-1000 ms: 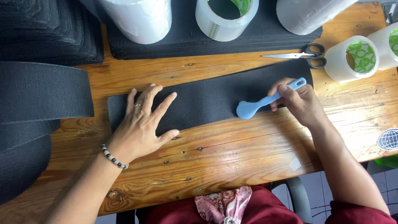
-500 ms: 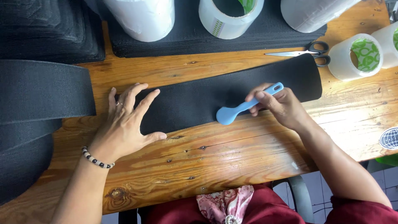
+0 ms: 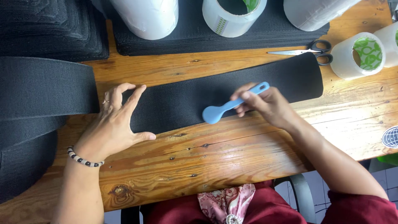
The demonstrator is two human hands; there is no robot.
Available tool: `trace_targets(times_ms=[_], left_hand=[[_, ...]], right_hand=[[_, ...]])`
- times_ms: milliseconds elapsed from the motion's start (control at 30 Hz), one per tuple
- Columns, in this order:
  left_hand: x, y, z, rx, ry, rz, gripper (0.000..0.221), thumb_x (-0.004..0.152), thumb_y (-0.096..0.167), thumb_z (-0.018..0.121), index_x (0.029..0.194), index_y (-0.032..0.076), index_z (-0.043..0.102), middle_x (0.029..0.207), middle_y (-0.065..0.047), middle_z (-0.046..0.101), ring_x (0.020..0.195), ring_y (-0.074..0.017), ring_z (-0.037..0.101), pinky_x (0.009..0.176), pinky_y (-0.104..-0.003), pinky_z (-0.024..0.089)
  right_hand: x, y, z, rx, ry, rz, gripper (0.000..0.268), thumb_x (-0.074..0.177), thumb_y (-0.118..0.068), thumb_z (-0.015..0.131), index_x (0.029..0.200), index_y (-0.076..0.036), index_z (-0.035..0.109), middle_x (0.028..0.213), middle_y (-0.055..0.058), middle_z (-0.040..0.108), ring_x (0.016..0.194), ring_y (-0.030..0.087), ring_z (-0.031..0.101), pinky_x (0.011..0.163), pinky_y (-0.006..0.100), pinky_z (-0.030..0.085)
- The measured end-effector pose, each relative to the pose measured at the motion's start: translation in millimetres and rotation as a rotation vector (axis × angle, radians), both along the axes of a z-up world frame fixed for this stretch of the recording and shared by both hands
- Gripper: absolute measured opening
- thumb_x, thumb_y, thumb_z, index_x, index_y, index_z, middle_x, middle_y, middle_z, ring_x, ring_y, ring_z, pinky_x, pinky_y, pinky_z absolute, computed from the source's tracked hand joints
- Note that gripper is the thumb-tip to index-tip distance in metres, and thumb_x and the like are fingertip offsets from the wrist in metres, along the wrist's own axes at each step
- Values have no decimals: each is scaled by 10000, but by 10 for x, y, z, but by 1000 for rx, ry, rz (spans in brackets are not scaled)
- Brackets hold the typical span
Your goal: Cleaning and preparing black fabric strips using a small brush and organizing materials on a workbench.
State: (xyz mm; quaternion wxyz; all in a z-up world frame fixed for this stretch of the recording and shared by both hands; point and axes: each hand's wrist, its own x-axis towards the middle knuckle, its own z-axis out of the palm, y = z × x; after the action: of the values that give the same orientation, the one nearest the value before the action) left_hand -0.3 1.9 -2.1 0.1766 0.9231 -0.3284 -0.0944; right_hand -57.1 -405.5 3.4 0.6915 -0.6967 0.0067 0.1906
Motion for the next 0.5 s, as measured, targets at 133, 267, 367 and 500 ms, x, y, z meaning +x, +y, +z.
trace_targets(times_ms=[133, 267, 367, 500], left_hand=[[-4, 59, 53, -15, -55, -9, 1310, 560, 594, 934, 1590, 78, 310, 1445, -227, 303, 1319, -449, 394, 1145, -569, 334], [15, 141, 146, -22, -45, 49, 1313, 532, 535, 956, 1585, 66, 326, 1445, -247, 300, 1307, -476, 385, 1142, -603, 327], [17, 202, 115, -34, -50, 97, 1290, 553, 497, 942, 1599, 61, 326, 1397, -241, 322, 1279, -453, 394, 1146, -598, 316], [14, 167, 147, -134, 66, 162, 1219, 622, 287, 938, 1613, 60, 265, 1310, -211, 389, 1233, -368, 491, 1172, -451, 342]], right_hand=[[46, 72, 23, 47, -28, 31, 334, 1044, -307, 565, 1084, -4, 698, 866, 96, 678, 744, 146, 671, 675, 272, 612], [55, -172, 60, -84, -57, -129, 297, 1058, -251, 559, 1020, 4, 706, 785, 103, 671, 663, 143, 637, 574, 254, 560], [76, -213, 93, -94, -36, -232, 307, 1072, -252, 547, 1004, 11, 691, 774, 112, 637, 649, 157, 597, 575, 251, 518], [94, -2, 103, -28, -57, -131, 338, 1066, -278, 547, 1120, 21, 694, 883, 130, 719, 709, 195, 695, 681, 268, 602]])
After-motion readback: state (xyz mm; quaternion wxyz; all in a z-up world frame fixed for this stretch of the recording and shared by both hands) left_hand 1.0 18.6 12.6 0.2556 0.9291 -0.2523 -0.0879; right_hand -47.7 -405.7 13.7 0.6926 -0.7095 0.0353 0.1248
